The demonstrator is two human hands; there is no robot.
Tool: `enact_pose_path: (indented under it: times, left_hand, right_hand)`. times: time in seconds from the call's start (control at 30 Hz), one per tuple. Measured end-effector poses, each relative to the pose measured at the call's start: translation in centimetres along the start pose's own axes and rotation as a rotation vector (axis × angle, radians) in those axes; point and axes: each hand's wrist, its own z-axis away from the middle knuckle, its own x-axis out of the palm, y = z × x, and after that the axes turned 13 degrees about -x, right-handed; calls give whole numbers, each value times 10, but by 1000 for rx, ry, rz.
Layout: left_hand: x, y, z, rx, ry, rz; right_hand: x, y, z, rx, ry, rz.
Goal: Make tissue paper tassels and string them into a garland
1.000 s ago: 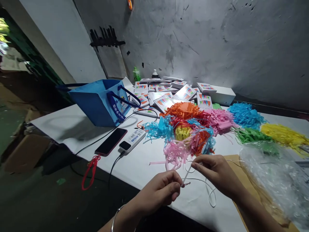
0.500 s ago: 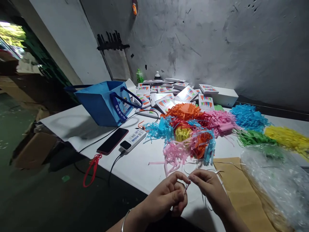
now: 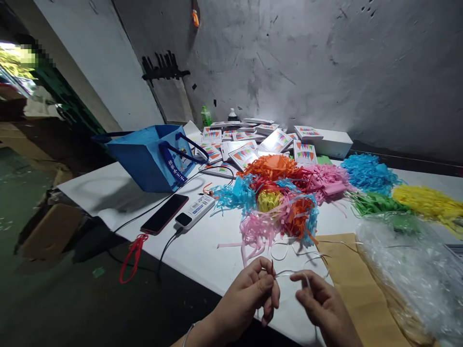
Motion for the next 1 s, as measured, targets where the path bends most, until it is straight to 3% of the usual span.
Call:
enact_pose_path:
  times: [0.1, 0.17, 0.4, 0.67, 0.8, 0.9, 1.0]
  left_hand:
    - [5, 0, -1, -5, -24, -4]
    - [7, 4, 1, -8, -26, -3]
    - [8, 8, 13, -213, -27, -10]
    - [5, 2, 15, -255, -240, 231]
    - [7, 1, 18, -300, -282, 278]
    - [9, 2, 19, -385, -263, 248]
    - [10, 2, 18, -429, -209, 200]
  right_hand:
    - [11, 1, -1, -63, -348, 40]
    - [12, 3, 0, -79, -470, 26]
    - [-3, 8, 8, 56, -27, -319]
    - [2, 9, 0, 96, 60, -455]
    - [1, 6, -1, 64, 154, -489]
    - [-5, 0, -5, -5, 211, -416]
    - [-16, -3, -10, -151, 186, 81]
